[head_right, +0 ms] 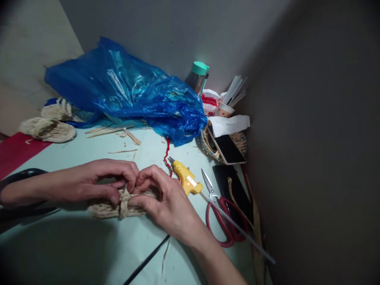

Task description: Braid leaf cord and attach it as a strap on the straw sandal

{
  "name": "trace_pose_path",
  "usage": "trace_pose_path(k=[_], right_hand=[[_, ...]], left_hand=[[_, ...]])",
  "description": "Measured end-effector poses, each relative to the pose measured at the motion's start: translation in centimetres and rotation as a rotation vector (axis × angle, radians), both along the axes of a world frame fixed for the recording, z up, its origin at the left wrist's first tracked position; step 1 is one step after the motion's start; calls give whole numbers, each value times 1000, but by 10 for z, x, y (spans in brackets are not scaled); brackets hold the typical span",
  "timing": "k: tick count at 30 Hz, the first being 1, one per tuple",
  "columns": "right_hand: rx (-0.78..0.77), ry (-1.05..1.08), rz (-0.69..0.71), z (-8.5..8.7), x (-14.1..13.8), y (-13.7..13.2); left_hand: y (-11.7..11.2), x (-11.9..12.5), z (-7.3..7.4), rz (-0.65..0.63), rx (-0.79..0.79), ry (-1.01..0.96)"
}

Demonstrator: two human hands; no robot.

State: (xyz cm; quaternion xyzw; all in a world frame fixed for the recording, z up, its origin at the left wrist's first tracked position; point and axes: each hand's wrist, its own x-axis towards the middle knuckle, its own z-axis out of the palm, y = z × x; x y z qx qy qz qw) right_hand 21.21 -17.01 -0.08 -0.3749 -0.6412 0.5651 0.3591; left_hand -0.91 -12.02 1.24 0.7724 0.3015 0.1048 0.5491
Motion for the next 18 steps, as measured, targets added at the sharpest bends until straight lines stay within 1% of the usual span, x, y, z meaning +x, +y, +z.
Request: trace_pose_path(k=[3, 5, 7, 8, 9, 11, 13, 14, 16, 18], right_hand=[[-16, -35, 37, 0, 3, 3], [26, -90, 38, -1, 4, 4], [89, -140, -21, -3, 6, 5], [94, -118, -50, -4, 6, 5], [75, -49, -76, -5, 7, 5], [23, 185, -141, -7, 8, 5], [6, 402, -246, -7, 10, 5], [19, 464, -315, -7, 10, 6], [55, 500, -434, -6, 12, 6], [65, 471, -491, -7, 12, 6]], left_hand=[[-4, -2, -3, 42, -68, -11], [-4, -2, -6, 63, -114, -54], [-4, -2, -9, 96, -155, -108], [-3, -2, -10, 116, -162, -126], [-3, -2, -11, 137, -156, -136], [-4, -2, -12, 167, -92, -133], [-7, -1, -12, 188, 37, -112], [-8, -1, -12, 200, 114, -108], [-11, 0, -14, 230, 257, -124], [-14, 1, -16, 280, 376, -174]])
